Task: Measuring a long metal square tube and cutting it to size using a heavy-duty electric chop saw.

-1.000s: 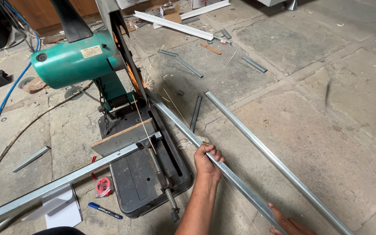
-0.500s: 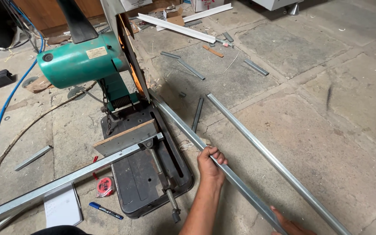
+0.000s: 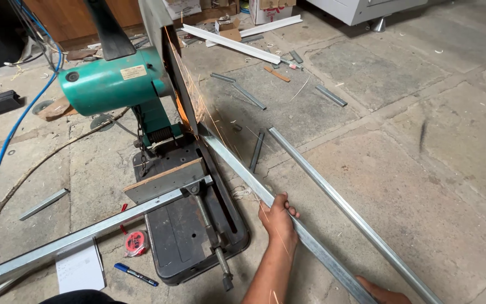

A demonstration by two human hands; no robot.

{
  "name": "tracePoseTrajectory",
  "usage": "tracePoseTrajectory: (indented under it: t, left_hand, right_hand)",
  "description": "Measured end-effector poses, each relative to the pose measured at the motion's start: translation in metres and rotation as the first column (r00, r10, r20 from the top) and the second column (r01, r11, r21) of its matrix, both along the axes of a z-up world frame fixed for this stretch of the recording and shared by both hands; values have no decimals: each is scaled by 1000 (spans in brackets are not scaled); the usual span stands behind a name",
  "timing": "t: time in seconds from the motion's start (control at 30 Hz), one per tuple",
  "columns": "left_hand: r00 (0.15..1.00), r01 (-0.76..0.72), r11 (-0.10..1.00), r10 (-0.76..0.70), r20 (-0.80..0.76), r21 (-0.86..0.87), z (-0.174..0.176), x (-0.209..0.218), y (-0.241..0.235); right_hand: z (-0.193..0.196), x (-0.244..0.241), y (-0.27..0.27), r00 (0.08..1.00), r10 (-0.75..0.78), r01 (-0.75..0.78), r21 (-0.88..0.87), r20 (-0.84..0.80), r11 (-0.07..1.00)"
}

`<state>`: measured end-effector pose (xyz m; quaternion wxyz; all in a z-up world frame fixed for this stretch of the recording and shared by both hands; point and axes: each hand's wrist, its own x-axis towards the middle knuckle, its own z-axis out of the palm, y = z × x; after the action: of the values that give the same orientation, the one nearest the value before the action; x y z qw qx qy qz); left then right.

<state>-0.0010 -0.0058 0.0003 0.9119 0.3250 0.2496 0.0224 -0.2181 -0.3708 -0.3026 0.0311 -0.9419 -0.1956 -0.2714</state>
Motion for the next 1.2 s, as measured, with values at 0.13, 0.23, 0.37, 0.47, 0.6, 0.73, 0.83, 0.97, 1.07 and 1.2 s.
tracePoseTrajectory:
  t: [0.13, 0.23, 0.37, 0.47, 0.6, 0.73, 0.83, 0.97, 1.07, 1.2]
  left_hand:
    - [999, -25, 997, 26, -21, 73, -5, 3, -2]
    - [999, 20, 1000, -20, -50, 3, 5, 6, 2]
    - [984, 106, 993, -111, -136, -42, 16, 3, 2]
    - [988, 89, 989, -102, -115, -115, 28, 6, -4]
    - [969, 99, 983, -131, -208, -157, 38, -1, -26]
    - [893, 70, 969, -166, -418, -235, 73, -21, -44]
    - [937, 105, 955, -188, -295, -276, 86, -53, -51]
    - [934, 128, 973, -183, -305, -193, 79, -50, -59]
    - [940, 140, 983, -169, -297, -117, 55, -52, -69]
    - [985, 148, 988, -151, -88, -35, 14, -49, -71]
  right_hand:
    - [29, 46, -12, 996, 29, -25, -44, 89, 999]
    - [77, 55, 14, 992, 54, -46, -65, 116, 997]
    - [203, 23, 84, 997, 40, -34, -84, 68, 996]
    - [259, 25, 104, 250, -10, 790, 198, -968, 581]
    - [268, 2, 60, 62, -119, 844, -11, -991, 536]
    - [206, -119, -71, 229, 31, 903, 225, -973, 367]
    - [300, -122, -44, -22, 149, 918, 39, -989, 395]
    - [196, -156, -136, 99, 197, 806, 195, -975, 560]
    - [162, -121, -183, 130, 287, 714, 290, -949, 637]
    - [191, -85, -75, 116, 87, 878, 143, -989, 458]
